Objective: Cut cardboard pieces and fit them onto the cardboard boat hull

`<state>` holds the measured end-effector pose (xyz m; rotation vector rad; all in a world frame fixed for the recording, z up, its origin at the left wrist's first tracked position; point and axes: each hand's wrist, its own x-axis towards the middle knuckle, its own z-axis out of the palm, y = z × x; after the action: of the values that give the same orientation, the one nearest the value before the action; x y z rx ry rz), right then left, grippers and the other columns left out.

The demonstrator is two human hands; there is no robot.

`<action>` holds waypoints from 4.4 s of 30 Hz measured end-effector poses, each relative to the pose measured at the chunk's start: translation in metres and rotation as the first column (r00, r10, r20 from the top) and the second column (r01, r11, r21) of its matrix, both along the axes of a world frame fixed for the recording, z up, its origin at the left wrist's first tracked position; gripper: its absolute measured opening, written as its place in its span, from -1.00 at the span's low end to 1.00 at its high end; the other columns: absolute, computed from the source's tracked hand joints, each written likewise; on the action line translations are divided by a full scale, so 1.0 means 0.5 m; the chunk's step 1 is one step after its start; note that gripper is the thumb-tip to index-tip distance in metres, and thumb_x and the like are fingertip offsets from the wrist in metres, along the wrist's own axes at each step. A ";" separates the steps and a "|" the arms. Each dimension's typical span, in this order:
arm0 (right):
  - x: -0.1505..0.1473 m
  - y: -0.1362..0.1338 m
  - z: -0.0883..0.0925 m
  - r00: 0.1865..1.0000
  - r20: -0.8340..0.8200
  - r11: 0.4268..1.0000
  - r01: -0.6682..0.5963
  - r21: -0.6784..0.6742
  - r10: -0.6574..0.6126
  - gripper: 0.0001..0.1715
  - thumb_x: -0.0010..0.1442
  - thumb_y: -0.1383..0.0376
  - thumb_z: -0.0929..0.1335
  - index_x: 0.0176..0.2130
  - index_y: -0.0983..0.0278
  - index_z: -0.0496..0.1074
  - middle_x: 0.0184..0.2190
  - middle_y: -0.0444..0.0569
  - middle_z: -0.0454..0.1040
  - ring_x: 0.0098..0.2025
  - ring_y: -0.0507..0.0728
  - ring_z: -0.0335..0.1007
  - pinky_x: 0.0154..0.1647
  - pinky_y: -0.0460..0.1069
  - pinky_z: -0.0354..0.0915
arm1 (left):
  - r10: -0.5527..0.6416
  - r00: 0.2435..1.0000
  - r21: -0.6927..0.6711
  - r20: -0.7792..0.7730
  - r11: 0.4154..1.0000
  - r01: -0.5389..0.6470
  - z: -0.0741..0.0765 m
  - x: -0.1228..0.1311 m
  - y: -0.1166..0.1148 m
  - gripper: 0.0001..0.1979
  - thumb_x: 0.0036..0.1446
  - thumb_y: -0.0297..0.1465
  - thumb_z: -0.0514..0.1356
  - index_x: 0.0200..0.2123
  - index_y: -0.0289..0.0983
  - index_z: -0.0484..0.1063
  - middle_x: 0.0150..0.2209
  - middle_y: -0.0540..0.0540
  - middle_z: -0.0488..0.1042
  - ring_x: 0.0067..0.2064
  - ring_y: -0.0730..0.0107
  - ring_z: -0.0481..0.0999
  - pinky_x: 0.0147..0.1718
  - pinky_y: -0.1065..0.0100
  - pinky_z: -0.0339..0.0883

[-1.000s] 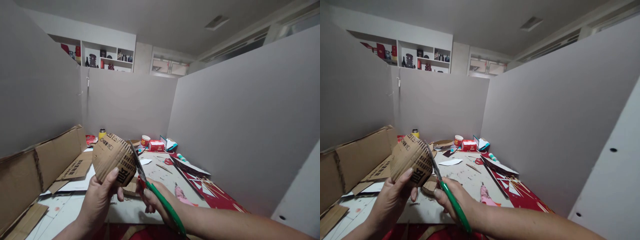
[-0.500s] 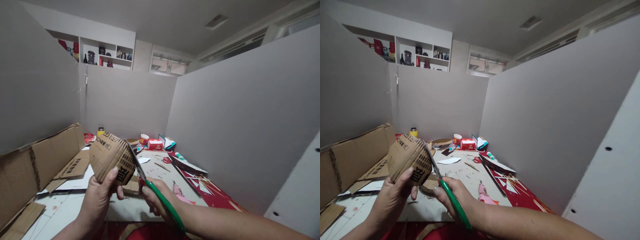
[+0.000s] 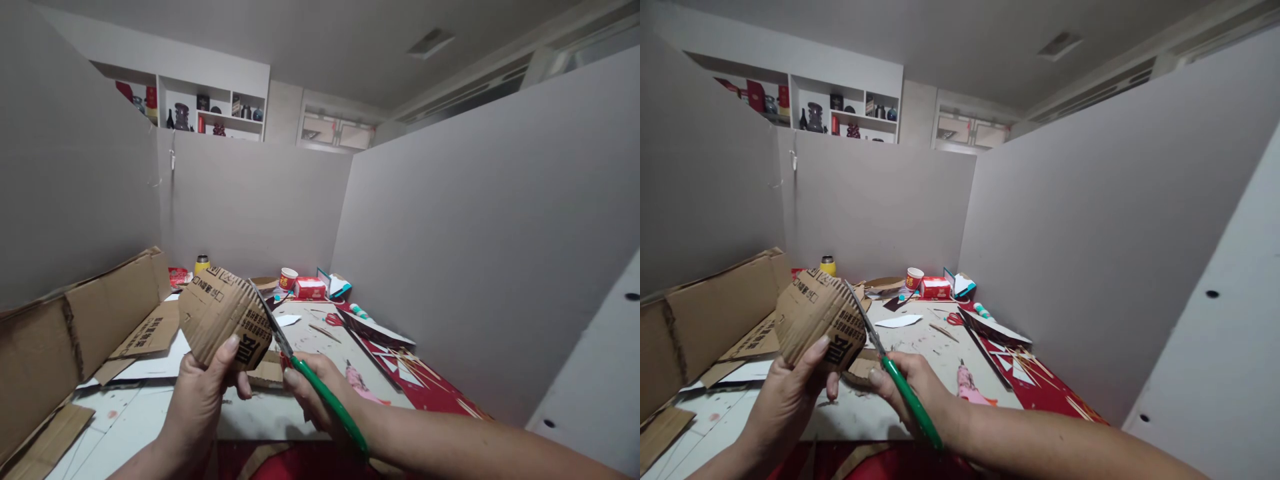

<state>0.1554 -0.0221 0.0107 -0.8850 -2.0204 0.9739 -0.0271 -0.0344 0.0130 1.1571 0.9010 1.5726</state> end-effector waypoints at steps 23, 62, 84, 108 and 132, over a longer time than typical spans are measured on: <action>0.031 0.003 0.012 0.978 0.189 0.983 -0.121 0.141 0.094 -0.44 0.31 -0.11 0.07 -0.34 0.27 0.26 -0.52 -0.14 0.32 -0.47 0.03 0.23 -0.23 -0.04 0.27 | -0.051 0.998 0.002 0.033 0.999 0.051 0.006 -0.001 -0.006 -0.74 0.02 -0.20 0.29 -0.45 -0.29 0.43 -0.73 0.10 0.35 -0.70 0.52 0.30 -0.63 0.48 0.25; 0.032 -0.005 0.005 0.986 0.086 0.986 -0.134 -0.099 0.143 -0.21 0.15 -0.32 0.04 -0.26 0.30 0.28 -0.59 -0.20 0.18 -0.58 -0.01 0.11 -0.53 -0.09 0.18 | -0.105 0.992 -0.010 0.064 0.994 0.105 -0.004 0.007 -0.005 -0.74 0.03 -0.22 0.29 -0.44 -0.32 0.46 -0.65 0.08 0.39 -0.70 0.58 0.30 -0.67 0.52 0.22; 0.033 -0.007 -0.007 0.995 0.076 0.998 -0.060 0.033 0.057 -0.40 0.24 -0.18 0.14 -0.46 0.26 0.22 -0.64 -0.19 0.19 -0.56 0.00 0.10 -0.52 -0.10 0.15 | -0.024 0.996 -0.066 0.085 0.997 0.030 0.007 0.016 -0.012 -0.73 -0.09 -0.23 0.34 -0.42 -0.32 0.45 -0.64 0.07 0.42 -0.72 0.59 0.27 -0.70 0.51 0.23; 0.026 -0.013 0.004 1.000 0.014 1.000 0.006 -0.009 -0.006 -0.37 0.17 -0.22 0.19 -0.53 0.26 0.16 -0.62 -0.21 0.06 -0.50 0.00 0.05 -0.42 -0.09 0.18 | -0.084 0.987 -0.047 0.137 0.995 0.092 -0.007 0.015 -0.002 -0.77 0.00 -0.24 0.31 -0.39 -0.29 0.45 -0.61 0.12 0.37 -0.69 0.62 0.30 -0.70 0.54 0.25; 0.372 0.106 -0.034 0.197 0.770 0.737 0.502 0.453 -0.607 -0.67 0.10 0.11 0.34 -0.28 0.33 0.50 -0.30 0.16 0.54 -0.30 0.21 0.43 -0.40 -0.02 0.16 | -0.160 0.979 -0.207 -0.130 0.970 0.131 -0.037 -0.067 0.113 -0.70 -0.22 -0.39 0.45 -0.34 -0.30 0.53 -0.47 -0.05 0.55 -0.56 0.45 0.45 -0.61 0.47 0.40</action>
<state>0.3414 0.0310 -0.0064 -2.2484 -2.1295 -0.1715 -0.0604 0.0223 -0.0057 1.1787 1.0198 1.2623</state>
